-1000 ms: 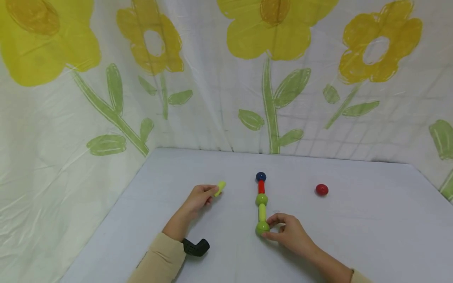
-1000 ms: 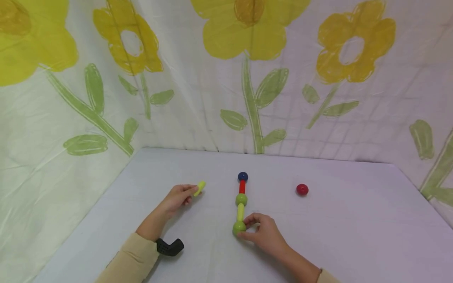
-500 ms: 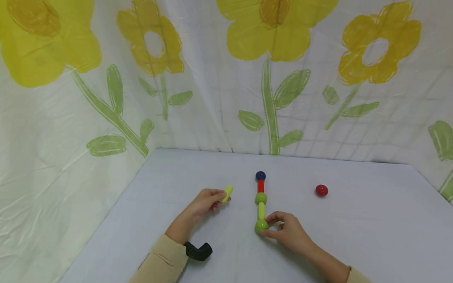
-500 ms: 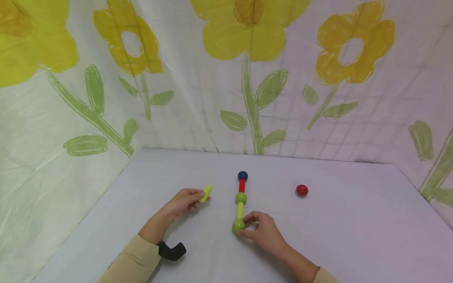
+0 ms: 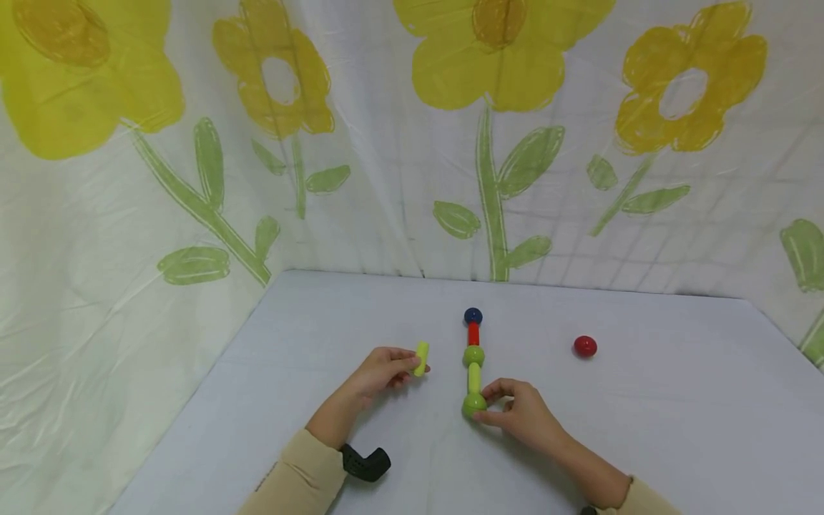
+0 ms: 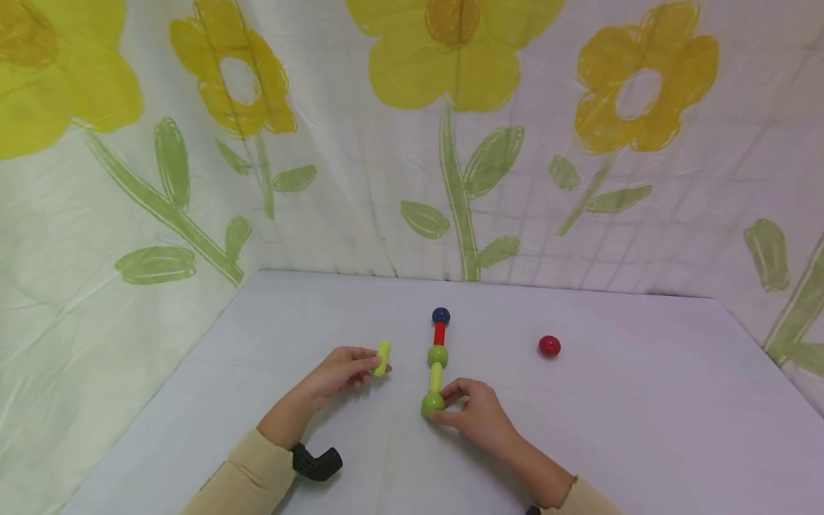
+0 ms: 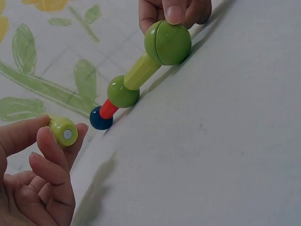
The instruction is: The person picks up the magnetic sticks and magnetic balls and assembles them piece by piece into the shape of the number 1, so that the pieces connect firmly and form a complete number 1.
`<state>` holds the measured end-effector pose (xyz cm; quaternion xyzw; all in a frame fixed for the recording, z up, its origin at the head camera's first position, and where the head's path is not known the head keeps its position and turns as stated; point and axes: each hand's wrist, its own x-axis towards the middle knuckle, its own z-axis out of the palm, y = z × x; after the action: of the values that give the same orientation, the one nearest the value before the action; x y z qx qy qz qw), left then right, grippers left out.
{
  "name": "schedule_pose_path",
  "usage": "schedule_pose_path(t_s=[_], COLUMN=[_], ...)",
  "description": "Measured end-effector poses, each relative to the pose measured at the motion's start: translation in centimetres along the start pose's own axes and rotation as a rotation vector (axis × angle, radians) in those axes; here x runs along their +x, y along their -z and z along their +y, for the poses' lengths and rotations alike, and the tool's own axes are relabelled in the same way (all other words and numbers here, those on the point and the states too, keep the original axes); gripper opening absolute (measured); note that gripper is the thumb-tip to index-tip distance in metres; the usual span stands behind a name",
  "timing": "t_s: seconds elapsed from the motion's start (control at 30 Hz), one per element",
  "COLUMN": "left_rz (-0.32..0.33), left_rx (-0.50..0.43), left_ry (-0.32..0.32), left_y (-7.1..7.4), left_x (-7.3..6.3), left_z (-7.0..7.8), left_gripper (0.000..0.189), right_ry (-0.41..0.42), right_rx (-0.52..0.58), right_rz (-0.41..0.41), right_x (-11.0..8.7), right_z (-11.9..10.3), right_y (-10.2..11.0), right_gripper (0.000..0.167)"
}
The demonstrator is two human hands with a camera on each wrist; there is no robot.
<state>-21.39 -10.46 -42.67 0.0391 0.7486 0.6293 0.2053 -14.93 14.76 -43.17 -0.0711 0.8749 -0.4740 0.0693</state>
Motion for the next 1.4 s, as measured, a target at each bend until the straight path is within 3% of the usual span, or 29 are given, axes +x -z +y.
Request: schedule_pose_path(t_s=[0.43,1.2,1.4], left_rz=[0.034,-0.033,-0.017], left_rx=[-0.010,0.024,0.055], left_ry=[0.012,0.007,0.002], left_y=[-1.0,-2.2,-2.7], left_x=[0.2,-0.3,-0.4], left_z=[-0.2,0.0,-0.1], left_gripper=[0.039,0.029,0.028], right_ry=[0.000,0.005,-0.010], right_rx=[-0.015,-0.050,-0.063], right_rz=[-0.008,-0.021,-0.005], right_x=[0.8,1.5,1.6], right_z=[0.1,0.1,-0.1], right_y=[0.3,0.5,0.5], right_gripper=[0.034,0.032,0.031])
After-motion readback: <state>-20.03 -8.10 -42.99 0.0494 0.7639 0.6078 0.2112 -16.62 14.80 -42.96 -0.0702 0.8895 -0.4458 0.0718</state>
